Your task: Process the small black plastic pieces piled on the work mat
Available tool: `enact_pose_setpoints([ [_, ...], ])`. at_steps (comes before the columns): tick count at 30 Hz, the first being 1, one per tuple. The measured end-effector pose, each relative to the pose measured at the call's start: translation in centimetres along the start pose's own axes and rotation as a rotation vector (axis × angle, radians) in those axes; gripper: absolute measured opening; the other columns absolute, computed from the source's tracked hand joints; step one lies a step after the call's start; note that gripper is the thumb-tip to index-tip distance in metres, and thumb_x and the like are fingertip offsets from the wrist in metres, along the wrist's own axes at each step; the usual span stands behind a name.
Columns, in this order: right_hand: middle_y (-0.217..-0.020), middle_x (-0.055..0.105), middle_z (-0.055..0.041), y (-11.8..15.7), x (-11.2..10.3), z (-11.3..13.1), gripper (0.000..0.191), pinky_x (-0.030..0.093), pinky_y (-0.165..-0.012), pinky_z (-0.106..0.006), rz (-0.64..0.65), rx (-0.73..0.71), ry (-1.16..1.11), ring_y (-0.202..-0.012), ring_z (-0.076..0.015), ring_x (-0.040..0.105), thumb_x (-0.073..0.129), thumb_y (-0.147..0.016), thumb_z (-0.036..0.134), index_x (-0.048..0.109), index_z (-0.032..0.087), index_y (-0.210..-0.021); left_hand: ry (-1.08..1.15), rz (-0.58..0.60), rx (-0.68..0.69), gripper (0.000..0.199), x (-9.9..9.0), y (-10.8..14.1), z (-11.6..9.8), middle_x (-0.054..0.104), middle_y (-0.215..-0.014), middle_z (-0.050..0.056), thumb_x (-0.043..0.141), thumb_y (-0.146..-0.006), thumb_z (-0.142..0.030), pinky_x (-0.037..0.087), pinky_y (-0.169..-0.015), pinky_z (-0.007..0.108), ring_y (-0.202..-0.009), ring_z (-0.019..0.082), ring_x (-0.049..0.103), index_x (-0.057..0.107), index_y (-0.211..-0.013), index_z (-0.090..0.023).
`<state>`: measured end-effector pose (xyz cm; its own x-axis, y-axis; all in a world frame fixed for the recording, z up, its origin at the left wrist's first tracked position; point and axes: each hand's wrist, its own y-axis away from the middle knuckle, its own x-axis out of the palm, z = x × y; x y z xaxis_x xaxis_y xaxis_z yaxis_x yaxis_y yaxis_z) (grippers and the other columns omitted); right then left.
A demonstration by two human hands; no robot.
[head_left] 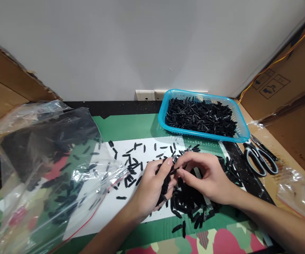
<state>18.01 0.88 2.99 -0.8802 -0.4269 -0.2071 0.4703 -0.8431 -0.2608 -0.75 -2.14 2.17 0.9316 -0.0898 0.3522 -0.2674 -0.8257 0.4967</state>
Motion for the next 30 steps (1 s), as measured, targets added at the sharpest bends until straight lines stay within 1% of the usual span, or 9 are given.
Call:
enact_pose_setpoints([
  [2, -0.086, 0.078, -0.0018, -0.2, -0.1, 0.0, 0.005, 0.057, -0.064, -0.021, 0.006, 0.091, -0.076, -0.072, -0.0127, 0.072, 0.073, -0.100, 0.018, 0.077, 0.019, -0.102, 0.027, 0.016, 0.002, 0.054, 0.0, 0.0, -0.1, 0.051, -0.056, -0.008, 0.077, -0.090, -0.068, 0.022, -0.023, 0.011, -0.031, 0.003, 0.033, 0.053, -0.079, -0.021],
  [5, -0.085, 0.078, -0.0016, -0.4, -0.3, -0.1, 0.005, 0.056, -0.063, -0.021, -0.004, 0.144, -0.134, -0.070, -0.0122, 0.070, 0.075, -0.099, 0.022, 0.078, 0.018, -0.100, 0.058, 0.026, 0.036, 0.051, -0.1, -0.2, -0.3, 0.052, -0.056, -0.008, 0.076, -0.093, -0.064, 0.024, -0.023, 0.011, -0.030, 0.003, 0.032, 0.054, -0.079, -0.020],
  [8, -0.084, 0.077, -0.0012, -0.5, -0.3, -0.4, 0.005, 0.056, -0.062, -0.021, -0.034, 0.161, -0.168, -0.069, -0.0120, 0.068, 0.076, -0.098, 0.023, 0.078, 0.019, -0.098, 0.076, 0.005, 0.062, 0.047, -0.2, -0.4, -0.3, 0.053, -0.057, -0.009, 0.076, -0.094, -0.060, 0.026, -0.023, 0.011, -0.030, 0.004, 0.033, 0.055, -0.080, -0.021],
  [15, -0.080, 0.077, -0.0019, -0.4, -0.2, -0.9, 0.010, 0.059, -0.062, -0.023, -0.049, 0.205, -0.264, -0.068, -0.0136, 0.071, 0.073, -0.101, 0.025, 0.080, 0.019, -0.100, 0.053, 0.032, 0.078, 0.056, -0.2, -0.2, 0.0, 0.051, -0.055, -0.008, 0.073, -0.095, -0.067, 0.027, -0.022, 0.012, -0.030, 0.003, 0.032, 0.053, -0.074, -0.019],
  [17, -0.079, 0.076, -0.0021, -0.4, -0.1, -0.9, 0.011, 0.060, -0.061, -0.022, -0.063, 0.215, -0.283, -0.069, -0.0138, 0.071, 0.075, -0.101, 0.029, 0.080, 0.019, -0.098, 0.054, 0.031, 0.082, 0.055, -0.2, -0.1, 0.0, 0.051, -0.055, -0.008, 0.073, -0.096, -0.066, 0.026, -0.023, 0.011, -0.030, 0.003, 0.032, 0.053, -0.074, -0.019],
  [20, -0.077, 0.075, -0.0020, -0.4, 0.0, -1.0, 0.019, 0.060, -0.058, -0.022, -0.088, 0.241, -0.325, -0.066, -0.0137, 0.070, 0.080, -0.099, 0.037, 0.080, 0.018, -0.095, 0.071, 0.032, 0.085, 0.054, -0.1, -0.1, 0.0, 0.051, -0.056, -0.008, 0.072, -0.097, -0.065, 0.026, -0.023, 0.011, -0.031, 0.003, 0.033, 0.053, -0.074, -0.019],
  [24, -0.076, 0.075, -0.0019, -0.5, 0.0, -1.0, 0.024, 0.060, -0.057, -0.022, -0.098, 0.258, -0.349, -0.064, -0.0134, 0.070, 0.083, -0.097, 0.042, 0.079, 0.018, -0.094, 0.075, 0.086, 0.058, 0.057, -0.3, -0.2, 0.1, 0.051, -0.057, -0.008, 0.071, -0.096, -0.068, 0.024, -0.023, 0.011, -0.031, 0.003, 0.033, 0.053, -0.074, -0.019],
  [27, -0.075, 0.073, -0.0018, -0.5, -0.1, -0.9, 0.025, 0.060, -0.057, -0.023, -0.077, 0.274, -0.341, -0.065, -0.0137, 0.069, 0.082, -0.097, 0.042, 0.079, 0.017, -0.094, 0.057, 0.112, 0.071, 0.057, -0.5, -0.3, 0.4, 0.050, -0.056, -0.008, 0.071, -0.096, -0.068, 0.023, -0.023, 0.011, -0.030, 0.003, 0.034, 0.054, -0.074, -0.019],
  [30, -0.077, 0.073, -0.0022, -0.6, -0.2, -0.8, 0.020, 0.059, -0.060, -0.023, -0.051, 0.257, -0.291, -0.067, -0.0136, 0.069, 0.077, -0.100, 0.036, 0.078, 0.016, -0.094, 0.026, 0.098, 0.096, 0.056, -0.5, -0.2, 0.5, 0.048, -0.055, -0.008, 0.072, -0.097, -0.066, 0.024, -0.024, 0.010, -0.031, 0.003, 0.034, 0.054, -0.073, -0.019],
])
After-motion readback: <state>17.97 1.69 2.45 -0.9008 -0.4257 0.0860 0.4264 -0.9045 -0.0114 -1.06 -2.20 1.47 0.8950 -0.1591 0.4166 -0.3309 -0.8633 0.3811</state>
